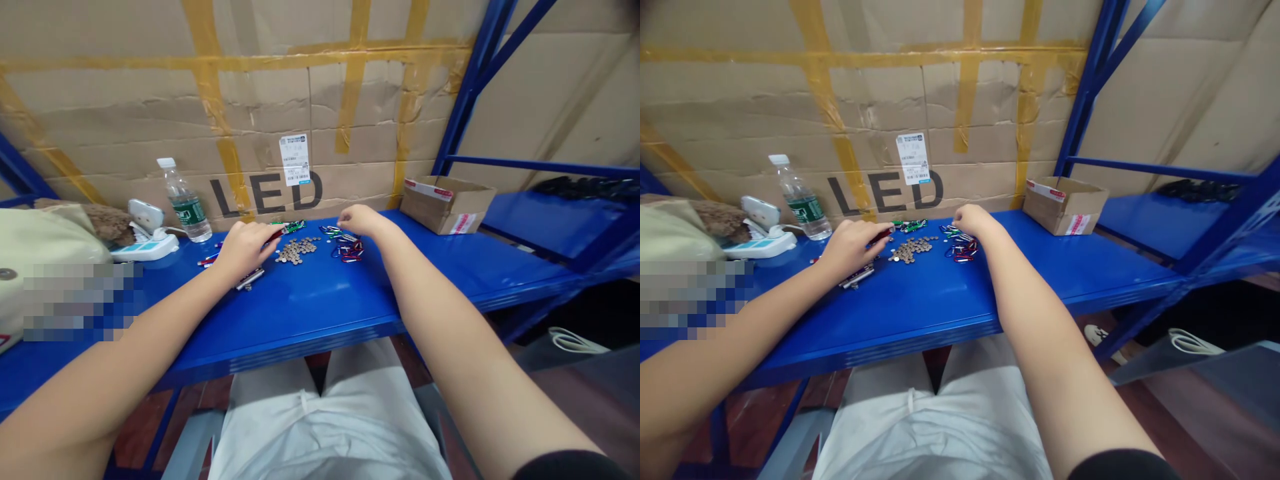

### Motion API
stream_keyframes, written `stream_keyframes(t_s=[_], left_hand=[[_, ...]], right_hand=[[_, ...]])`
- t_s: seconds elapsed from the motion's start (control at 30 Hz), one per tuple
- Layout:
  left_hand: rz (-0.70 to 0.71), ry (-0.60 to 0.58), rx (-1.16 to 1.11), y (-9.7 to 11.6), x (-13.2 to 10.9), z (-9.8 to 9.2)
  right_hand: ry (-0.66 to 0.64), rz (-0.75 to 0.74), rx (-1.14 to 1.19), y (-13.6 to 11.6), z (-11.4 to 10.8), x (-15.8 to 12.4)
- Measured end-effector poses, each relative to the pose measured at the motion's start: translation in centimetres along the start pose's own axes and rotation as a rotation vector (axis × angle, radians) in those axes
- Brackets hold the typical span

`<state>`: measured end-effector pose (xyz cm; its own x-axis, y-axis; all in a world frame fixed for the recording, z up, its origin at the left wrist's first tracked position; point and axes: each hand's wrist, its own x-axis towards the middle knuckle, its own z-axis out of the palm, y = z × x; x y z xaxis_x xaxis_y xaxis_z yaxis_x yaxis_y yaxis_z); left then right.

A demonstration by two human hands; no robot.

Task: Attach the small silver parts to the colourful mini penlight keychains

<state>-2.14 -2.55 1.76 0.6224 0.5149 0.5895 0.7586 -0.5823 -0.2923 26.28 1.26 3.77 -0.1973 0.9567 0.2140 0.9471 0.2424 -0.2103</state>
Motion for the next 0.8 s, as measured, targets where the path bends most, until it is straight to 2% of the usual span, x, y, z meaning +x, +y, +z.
stream_keyframes(t_s=[0.1,0.2,0.27,0.33,0.43,0.6,0.7,0.8], left_hand=[[-0.022,-0.039,0.008,-0.3,0.0,0.0],[-0.027,-0.071,0.022,-0.4,0.0,0.0],[-0.019,-0.084,0.026,-0.3,0.0,0.0],[-0.009,-0.086,0.030,-0.2,0.0,0.1],[0.004,-0.085,0.036,0.0,0.1,0.3],[0.019,-0.102,-0.007,0.1,0.0,0.6],[-0.013,-0.102,-0.114,0.4,0.0,0.7],[-0.129,-0.078,-0.292,1.0,0.0,0.5]], right_hand=[[-0.244,0.023,-0.059,0.5,-1.1,-1.0],[-0.425,-0.002,-0.139,-0.6,-2.1,-2.2],[-0.517,0.015,-0.213,-1.5,-2.4,-2.7],[-0.554,0.041,-0.272,-2.2,-2.4,-2.9],[-0.530,0.048,-0.290,-2.8,-2.1,-2.9],[-0.491,-0.021,-0.252,-2.7,-1.3,-2.3],[-0.368,-0.131,-0.071,-2.8,-0.7,-1.8],[-0.203,-0.312,0.251,-3.7,0.3,-1.6]])
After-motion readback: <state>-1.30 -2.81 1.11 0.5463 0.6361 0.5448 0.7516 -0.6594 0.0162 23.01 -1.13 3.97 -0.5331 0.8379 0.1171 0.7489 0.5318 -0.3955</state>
